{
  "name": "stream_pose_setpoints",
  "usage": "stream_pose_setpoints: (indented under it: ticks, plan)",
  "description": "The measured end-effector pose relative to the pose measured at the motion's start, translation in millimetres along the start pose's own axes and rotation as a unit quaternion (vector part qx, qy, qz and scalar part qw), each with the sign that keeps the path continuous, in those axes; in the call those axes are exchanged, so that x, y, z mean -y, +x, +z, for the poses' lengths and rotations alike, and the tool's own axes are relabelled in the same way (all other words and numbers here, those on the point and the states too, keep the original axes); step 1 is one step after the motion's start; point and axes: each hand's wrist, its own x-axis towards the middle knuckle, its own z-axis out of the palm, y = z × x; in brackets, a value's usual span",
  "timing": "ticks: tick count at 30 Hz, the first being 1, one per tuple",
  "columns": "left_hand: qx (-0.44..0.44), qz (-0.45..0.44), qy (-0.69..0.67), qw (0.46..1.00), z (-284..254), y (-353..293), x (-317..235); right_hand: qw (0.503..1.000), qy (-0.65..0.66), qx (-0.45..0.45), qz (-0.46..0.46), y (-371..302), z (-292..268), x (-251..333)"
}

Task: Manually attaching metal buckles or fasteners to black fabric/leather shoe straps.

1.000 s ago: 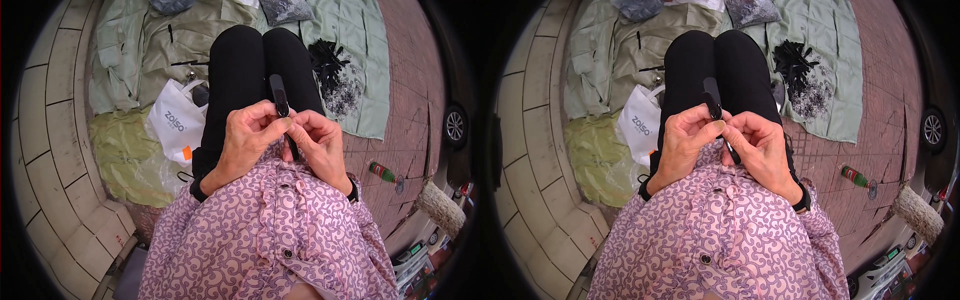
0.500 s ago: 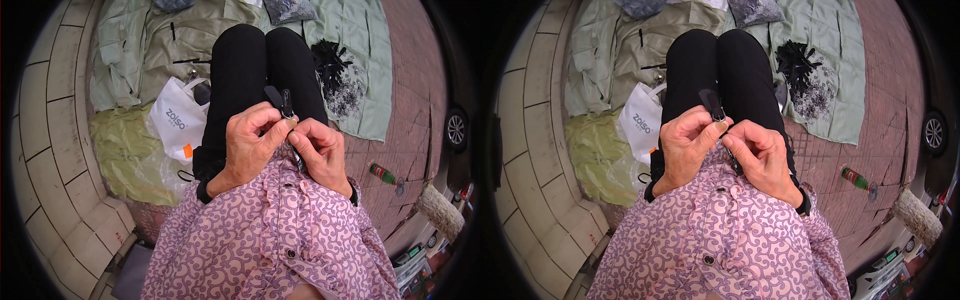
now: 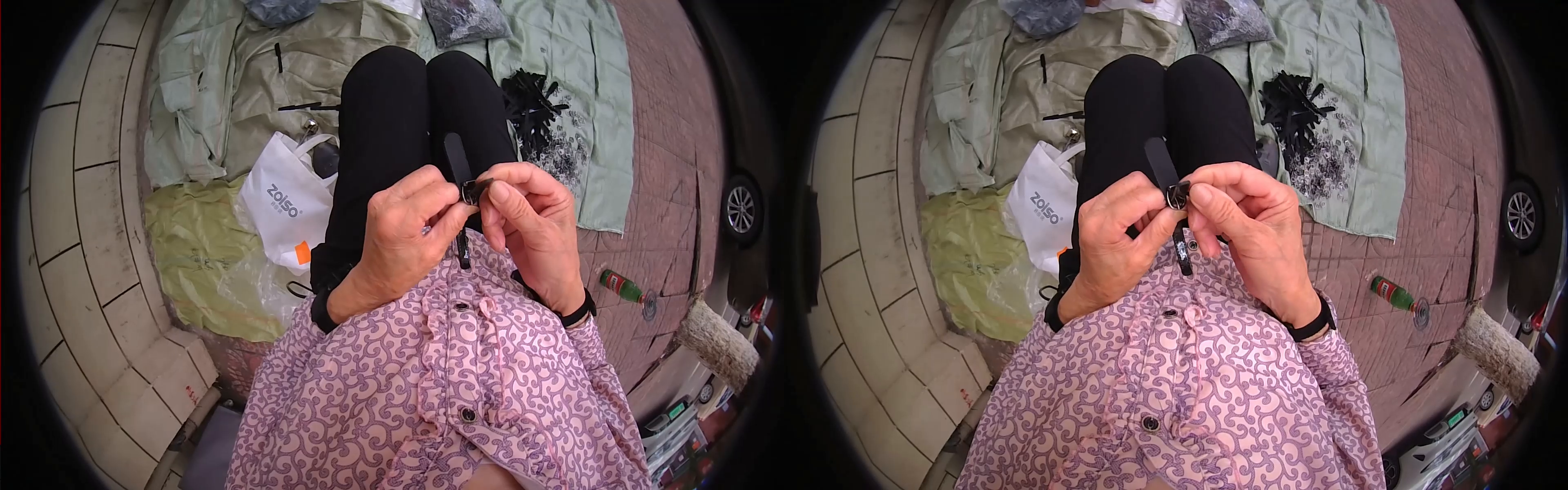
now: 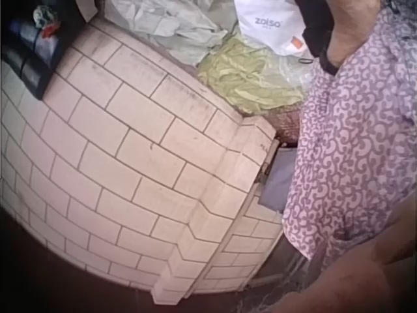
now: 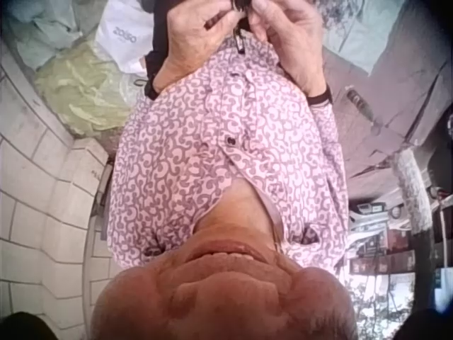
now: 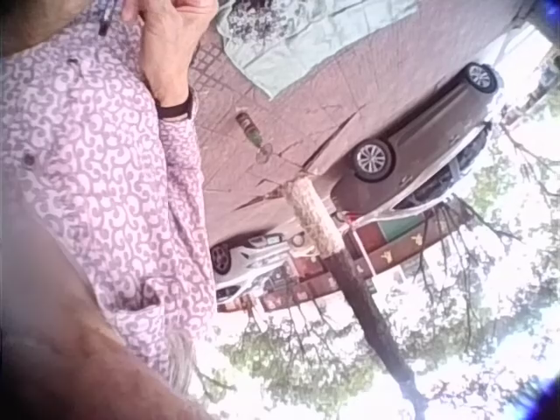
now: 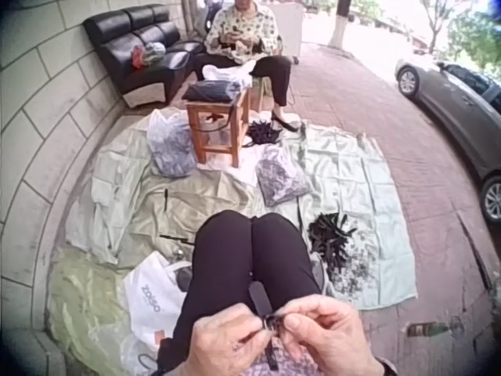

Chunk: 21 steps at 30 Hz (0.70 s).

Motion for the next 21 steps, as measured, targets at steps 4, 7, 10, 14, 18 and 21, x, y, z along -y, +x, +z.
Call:
stream_pose_setpoints:
  ticks: [4, 7, 10, 14, 18, 21]
  plan:
    - [0.001, 0.023, 0.007, 1.000, 1, -1, 2, 0.999, 0.033, 0.002, 0.010, 0, 1, 0]
    - [-0.013, 0.050, 0.027, 0.998, 1, 0, 1, 0.999, 0.047, 0.015, 0.012, 0, 2, 3]
    - [-0.017, 0.058, 0.047, 0.997, 1, -3, -1, 0.997, 0.063, 0.003, 0.039, -1, 6, 6]
    - [-0.042, 0.099, 0.083, 0.991, 5, -5, 1, 0.992, 0.090, -0.024, 0.088, -3, 8, 10]
    - [-0.050, 0.124, 0.110, 0.985, 5, -7, 1, 0.984, 0.097, -0.045, 0.142, -3, 8, 14]
    - [-0.052, 0.135, 0.109, 0.983, 5, -6, 0, 0.982, 0.097, -0.045, 0.157, -3, 8, 14]
